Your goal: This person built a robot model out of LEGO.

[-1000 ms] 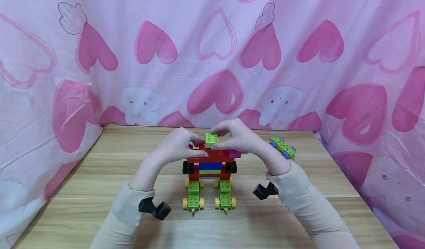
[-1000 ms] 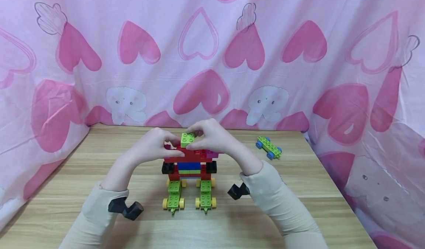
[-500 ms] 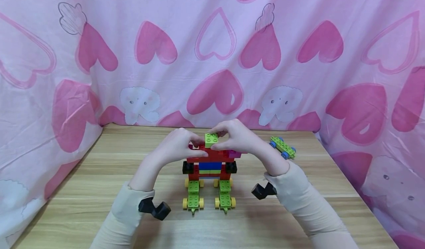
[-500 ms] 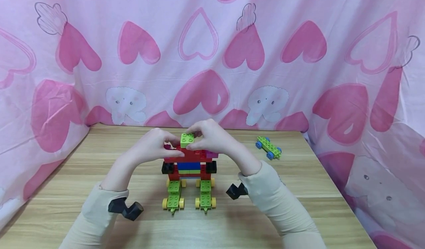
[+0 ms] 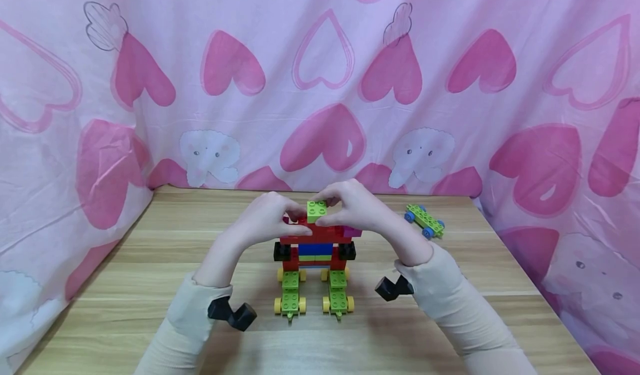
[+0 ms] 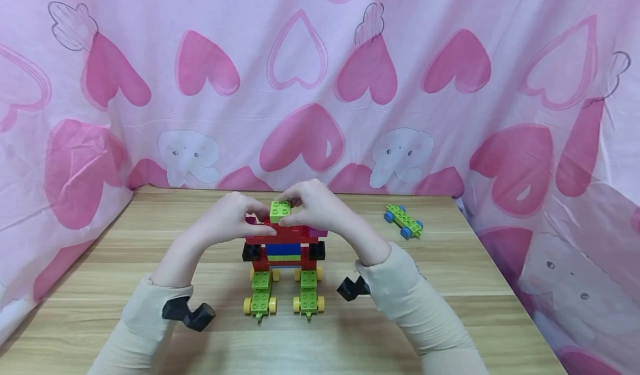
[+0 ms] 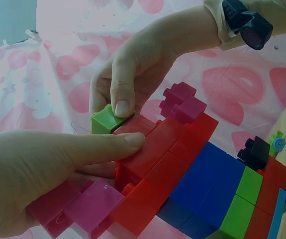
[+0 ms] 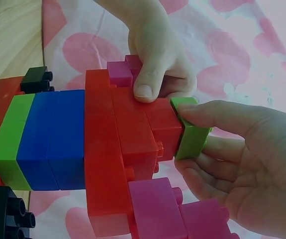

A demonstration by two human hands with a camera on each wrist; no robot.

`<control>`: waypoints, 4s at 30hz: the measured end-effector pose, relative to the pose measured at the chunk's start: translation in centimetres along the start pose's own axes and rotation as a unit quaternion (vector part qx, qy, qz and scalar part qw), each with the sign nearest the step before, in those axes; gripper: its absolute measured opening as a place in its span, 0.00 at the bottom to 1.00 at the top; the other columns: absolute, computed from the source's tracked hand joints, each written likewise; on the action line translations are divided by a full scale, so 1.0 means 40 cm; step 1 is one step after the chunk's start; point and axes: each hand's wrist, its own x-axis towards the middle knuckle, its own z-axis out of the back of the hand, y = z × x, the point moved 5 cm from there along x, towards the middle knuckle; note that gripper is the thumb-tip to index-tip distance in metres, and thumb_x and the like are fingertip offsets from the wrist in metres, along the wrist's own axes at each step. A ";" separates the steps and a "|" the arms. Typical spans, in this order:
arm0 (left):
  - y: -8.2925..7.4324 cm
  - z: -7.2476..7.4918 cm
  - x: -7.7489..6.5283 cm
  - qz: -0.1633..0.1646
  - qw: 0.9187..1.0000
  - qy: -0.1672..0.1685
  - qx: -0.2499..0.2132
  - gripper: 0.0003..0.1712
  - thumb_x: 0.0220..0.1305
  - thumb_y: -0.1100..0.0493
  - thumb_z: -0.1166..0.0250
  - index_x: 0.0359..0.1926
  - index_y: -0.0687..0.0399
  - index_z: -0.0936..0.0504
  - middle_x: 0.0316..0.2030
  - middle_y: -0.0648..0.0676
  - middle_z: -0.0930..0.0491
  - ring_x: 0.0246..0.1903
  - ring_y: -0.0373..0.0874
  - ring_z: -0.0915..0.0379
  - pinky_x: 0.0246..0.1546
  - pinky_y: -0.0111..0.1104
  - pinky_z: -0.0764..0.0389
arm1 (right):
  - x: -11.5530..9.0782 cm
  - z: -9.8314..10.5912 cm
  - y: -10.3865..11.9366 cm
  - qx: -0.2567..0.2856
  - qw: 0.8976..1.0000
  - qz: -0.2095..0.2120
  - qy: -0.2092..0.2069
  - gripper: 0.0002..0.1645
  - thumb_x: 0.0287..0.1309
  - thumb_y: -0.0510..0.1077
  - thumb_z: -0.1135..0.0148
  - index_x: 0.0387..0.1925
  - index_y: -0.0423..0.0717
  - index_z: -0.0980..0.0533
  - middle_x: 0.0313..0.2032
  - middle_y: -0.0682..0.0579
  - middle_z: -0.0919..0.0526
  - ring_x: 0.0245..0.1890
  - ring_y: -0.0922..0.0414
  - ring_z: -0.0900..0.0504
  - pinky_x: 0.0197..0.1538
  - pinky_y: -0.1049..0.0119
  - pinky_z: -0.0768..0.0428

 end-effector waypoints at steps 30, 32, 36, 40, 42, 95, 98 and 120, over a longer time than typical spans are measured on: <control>0.005 -0.002 -0.001 -0.001 1.000 0.000 -0.001 0.17 0.55 0.45 0.26 0.43 0.46 0.11 0.24 0.40 0.18 0.25 0.34 0.28 0.27 0.27 0.23 | 0.000 -0.006 -0.006 0.015 0.999 -0.032 0.004 0.22 0.51 0.43 0.26 0.50 0.44 0.17 0.43 0.51 0.13 0.42 0.56 0.17 0.46 0.64 0.16; 0.005 -0.003 -0.001 0.000 1.000 0.000 0.000 0.17 0.54 0.45 0.26 0.43 0.46 0.11 0.24 0.40 0.18 0.25 0.35 0.28 0.27 0.27 0.23 | -0.001 -0.007 -0.008 0.019 0.999 -0.033 0.007 0.22 0.51 0.43 0.26 0.50 0.44 0.17 0.42 0.51 0.13 0.41 0.56 0.17 0.46 0.64 0.16; 0.005 -0.003 -0.001 0.000 1.000 -0.001 0.002 0.17 0.54 0.45 0.26 0.42 0.46 0.11 0.24 0.40 0.18 0.25 0.35 0.28 0.27 0.28 0.23 | 0.000 -0.007 -0.011 0.022 0.999 -0.032 0.011 0.22 0.51 0.43 0.27 0.49 0.44 0.17 0.42 0.51 0.13 0.41 0.56 0.17 0.45 0.65 0.16; 0.002 -0.003 0.000 -0.003 1.000 -0.001 0.003 0.17 0.54 0.45 0.26 0.42 0.47 0.11 0.25 0.41 0.17 0.25 0.35 0.28 0.28 0.27 0.23 | 0.004 -0.005 -0.011 0.022 0.999 -0.031 0.017 0.21 0.51 0.43 0.27 0.48 0.44 0.17 0.40 0.52 0.13 0.39 0.57 0.18 0.43 0.66 0.16; 0.001 -0.002 0.000 -0.002 1.000 0.000 0.000 0.17 0.54 0.45 0.26 0.43 0.47 0.11 0.25 0.41 0.17 0.26 0.34 0.27 0.29 0.27 0.23 | 0.005 -0.004 -0.011 0.022 0.999 -0.030 0.020 0.20 0.51 0.42 0.27 0.48 0.44 0.17 0.39 0.53 0.13 0.39 0.58 0.18 0.43 0.66 0.17; 0.008 0.001 -0.001 0.018 1.000 0.003 -0.002 0.22 0.54 0.46 0.26 0.46 0.51 0.12 0.34 0.48 0.13 0.31 0.37 0.23 0.37 0.31 0.19 | -0.236 0.188 -0.295 -0.043 0.924 -0.047 -0.376 0.16 0.52 0.34 0.29 0.44 0.34 0.18 0.42 0.37 0.14 0.41 0.82 0.28 0.46 0.87 0.30; 0.009 0.000 0.000 0.018 1.000 0.004 0.000 0.21 0.54 0.46 0.26 0.46 0.51 0.12 0.34 0.48 0.13 0.31 0.37 0.23 0.37 0.31 0.19 | -0.255 0.176 -0.355 -0.035 0.922 -0.084 -0.375 0.17 0.52 0.35 0.29 0.45 0.33 0.18 0.42 0.36 0.15 0.39 0.81 0.28 0.44 0.89 0.29; 0.008 -0.001 0.000 0.024 1.000 0.007 -0.004 0.23 0.54 0.45 0.26 0.47 0.51 0.12 0.36 0.48 0.12 0.32 0.37 0.21 0.38 0.31 0.18 | -0.364 0.061 -0.704 -0.003 0.924 -0.252 -0.288 0.22 0.60 0.39 0.35 0.52 0.30 0.24 0.48 0.31 0.19 0.49 0.40 0.21 0.48 0.79 0.28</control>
